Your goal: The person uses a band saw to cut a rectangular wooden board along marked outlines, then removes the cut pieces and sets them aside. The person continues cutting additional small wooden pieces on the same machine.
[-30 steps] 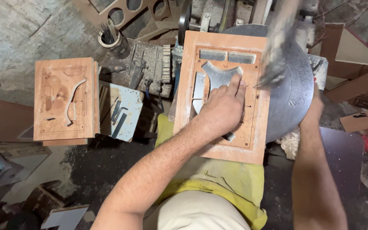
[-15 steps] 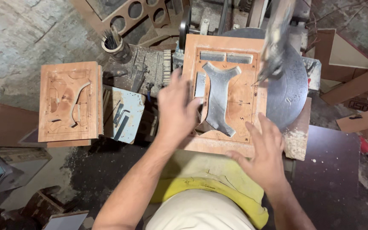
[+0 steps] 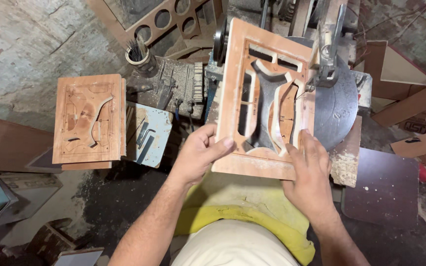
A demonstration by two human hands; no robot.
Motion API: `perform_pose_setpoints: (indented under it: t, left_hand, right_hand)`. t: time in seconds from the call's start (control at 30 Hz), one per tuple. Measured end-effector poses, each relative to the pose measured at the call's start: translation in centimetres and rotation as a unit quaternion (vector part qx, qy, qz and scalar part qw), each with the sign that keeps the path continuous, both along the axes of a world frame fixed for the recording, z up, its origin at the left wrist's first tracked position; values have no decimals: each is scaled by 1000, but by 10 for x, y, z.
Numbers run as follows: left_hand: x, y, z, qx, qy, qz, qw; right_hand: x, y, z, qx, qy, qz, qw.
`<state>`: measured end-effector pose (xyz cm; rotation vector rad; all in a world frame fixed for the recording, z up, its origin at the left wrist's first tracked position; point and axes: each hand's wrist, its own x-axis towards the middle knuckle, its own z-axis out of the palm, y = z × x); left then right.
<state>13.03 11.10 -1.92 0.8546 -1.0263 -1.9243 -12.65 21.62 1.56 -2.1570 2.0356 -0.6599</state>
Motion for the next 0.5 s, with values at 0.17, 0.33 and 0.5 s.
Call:
perform_pose_setpoints:
  t: [0.17, 0.33, 0.5]
  left_hand:
    - [-32, -4, 0, -117, -90, 24, 989]
    - [-98, -6, -4, -301, -340, 33, 891]
    - [-123, -12, -4, -265, -235, 0, 935]
  right_hand:
    - [-12, 3, -8, -38, -79, -7, 996]
    - [-20, 5, -14, -47, -79, -3, 996]
    - [-19, 7, -14, -62, -77, 3, 995]
